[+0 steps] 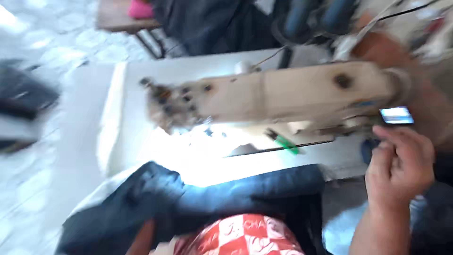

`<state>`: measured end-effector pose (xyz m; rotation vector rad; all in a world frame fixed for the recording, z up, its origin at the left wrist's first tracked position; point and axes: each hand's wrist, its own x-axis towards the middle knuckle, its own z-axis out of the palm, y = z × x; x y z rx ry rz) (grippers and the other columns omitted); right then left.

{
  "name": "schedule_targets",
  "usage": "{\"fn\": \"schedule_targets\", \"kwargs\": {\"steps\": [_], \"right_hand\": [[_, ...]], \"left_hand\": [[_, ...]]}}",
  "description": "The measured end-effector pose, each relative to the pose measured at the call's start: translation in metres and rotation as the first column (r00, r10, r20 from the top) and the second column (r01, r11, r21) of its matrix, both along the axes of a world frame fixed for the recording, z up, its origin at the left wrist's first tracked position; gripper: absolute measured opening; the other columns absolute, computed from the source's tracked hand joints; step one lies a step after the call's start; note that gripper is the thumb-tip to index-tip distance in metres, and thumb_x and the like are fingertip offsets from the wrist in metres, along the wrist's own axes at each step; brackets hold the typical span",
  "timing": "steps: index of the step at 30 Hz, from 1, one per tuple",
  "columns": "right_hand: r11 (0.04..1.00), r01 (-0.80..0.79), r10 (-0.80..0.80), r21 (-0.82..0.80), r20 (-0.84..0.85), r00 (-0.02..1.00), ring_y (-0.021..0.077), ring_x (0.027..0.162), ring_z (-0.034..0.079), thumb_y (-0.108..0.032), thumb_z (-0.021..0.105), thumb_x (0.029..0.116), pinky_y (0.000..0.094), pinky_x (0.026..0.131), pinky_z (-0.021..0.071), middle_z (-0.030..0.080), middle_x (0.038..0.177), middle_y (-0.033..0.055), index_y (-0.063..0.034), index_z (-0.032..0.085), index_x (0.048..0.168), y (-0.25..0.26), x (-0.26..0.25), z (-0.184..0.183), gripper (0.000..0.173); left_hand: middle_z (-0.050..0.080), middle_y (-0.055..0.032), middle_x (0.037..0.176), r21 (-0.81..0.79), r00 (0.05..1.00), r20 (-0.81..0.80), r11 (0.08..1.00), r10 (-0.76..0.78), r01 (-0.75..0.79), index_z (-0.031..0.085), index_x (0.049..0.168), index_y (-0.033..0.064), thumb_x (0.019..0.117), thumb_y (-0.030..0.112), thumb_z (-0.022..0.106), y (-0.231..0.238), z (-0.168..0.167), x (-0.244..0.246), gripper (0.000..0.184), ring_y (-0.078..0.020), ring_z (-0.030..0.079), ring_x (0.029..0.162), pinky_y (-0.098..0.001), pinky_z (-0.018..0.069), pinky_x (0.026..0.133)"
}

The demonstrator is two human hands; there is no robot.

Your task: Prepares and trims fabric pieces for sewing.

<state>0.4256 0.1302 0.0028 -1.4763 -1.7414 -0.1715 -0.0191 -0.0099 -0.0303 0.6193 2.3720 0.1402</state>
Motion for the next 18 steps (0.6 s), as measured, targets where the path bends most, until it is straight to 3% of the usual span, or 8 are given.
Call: {"fn": "schedule_targets", "kwargs": {"steps": [3,6,8,10,12,14,16,18], "right_hand": [[0.908,-0.371,0.356,-0.195,-0.108,0.928,0.0191,0.095,0.068,-0.024,0.053,0.1034,0.0297,0.078,0.0583,0.070,0.111,0.0179,-0.0037,0.073,0.115,-0.032,-0.081,-0.037,0.031],[0.754,-0.474,0.514,-0.455,-0.040,0.857,0.0347,0.118,0.065,-0.061,0.056,0.0966,0.0513,0.094,0.0559,0.067,0.128,0.0208,-0.0040,0.071,0.124,-0.058,-0.150,-0.074,0.065],[0.748,-0.444,0.561,-0.493,0.114,0.820,0.0430,0.126,0.060,-0.074,0.052,0.0908,0.0646,0.102,0.0467,0.067,0.131,0.0201,-0.0082,0.074,0.122,-0.072,-0.179,-0.098,0.076],[0.757,-0.505,0.598,-0.415,0.128,0.791,0.0390,0.123,0.063,-0.053,0.057,0.0972,0.0661,0.106,0.0415,0.070,0.128,0.0130,-0.0158,0.077,0.115,-0.080,-0.195,-0.115,0.046],[0.740,-0.576,0.623,-0.347,0.033,0.781,0.0308,0.113,0.069,-0.031,0.059,0.0984,0.0583,0.102,0.0473,0.074,0.123,0.0059,-0.0166,0.078,0.103,-0.084,-0.202,-0.117,0.024],[0.731,-0.613,0.612,-0.300,-0.109,0.783,0.0222,0.101,0.072,-0.023,0.059,0.0986,0.0436,0.090,0.0570,0.077,0.111,0.0044,-0.0120,0.077,0.101,-0.087,-0.201,-0.109,0.021],[0.756,-0.604,0.553,-0.252,-0.247,0.795,0.0156,0.084,0.073,-0.021,0.060,0.0994,0.0310,0.075,0.0608,0.075,0.092,0.0083,-0.0045,0.074,0.100,-0.091,-0.193,-0.096,0.022],[0.795,-0.564,0.498,-0.225,-0.290,0.817,0.0102,0.078,0.071,-0.021,0.058,0.1026,0.0236,0.071,0.0589,0.074,0.087,0.0104,-0.0010,0.069,0.103,-0.095,-0.182,-0.085,0.023]], "left_hand": [[0.056,-0.0386,0.135,0.398,0.961,-0.273,0.914,0.036,0.079,0.053,0.132,-0.0190,0.1094,0.024,0.044,-0.007,0.002,-0.005,0.049,-0.0438,0.054,0.131,-0.0544,0.0386,0.112],[0.065,-0.0328,0.119,0.522,0.843,-0.526,0.825,0.114,0.215,0.061,0.121,-0.0172,0.1034,0.024,0.053,-0.002,-0.012,-0.054,0.045,-0.0366,0.063,0.117,-0.0478,0.0477,0.104],[0.065,-0.0347,0.116,0.594,0.776,-0.599,0.759,0.195,0.268,0.061,0.119,-0.0189,0.1018,0.021,0.056,0.001,-0.007,-0.084,0.043,-0.0377,0.064,0.115,-0.0478,0.0488,0.102],[0.066,-0.0328,0.113,0.683,0.769,-0.566,0.691,0.296,0.237,0.061,0.116,-0.0183,0.1006,0.017,0.059,0.009,0.017,-0.098,0.038,-0.0318,0.064,0.111,-0.0429,0.0495,0.100],[0.063,-0.0320,0.121,0.670,0.792,-0.518,0.728,0.322,0.142,0.059,0.122,-0.0162,0.1014,0.017,0.058,0.013,0.044,-0.108,0.039,-0.0321,0.061,0.117,-0.0447,0.0458,0.104],[0.060,-0.0328,0.129,0.660,0.798,-0.506,0.743,0.326,0.114,0.057,0.129,-0.0132,0.1003,0.018,0.060,0.010,0.060,-0.127,0.042,-0.0372,0.058,0.126,-0.0515,0.0431,0.108],[0.060,-0.0300,0.131,0.727,0.802,-0.483,0.671,0.351,0.144,0.055,0.132,-0.0119,0.0976,0.017,0.063,0.005,0.070,-0.150,0.045,-0.0321,0.058,0.125,-0.0480,0.0443,0.107],[0.061,-0.0239,0.131,0.792,0.812,-0.458,0.581,0.363,0.187,0.055,0.133,-0.0094,0.0956,0.019,0.064,0.004,0.081,-0.167,0.048,-0.0225,0.058,0.124,-0.0418,0.0451,0.107]]}}
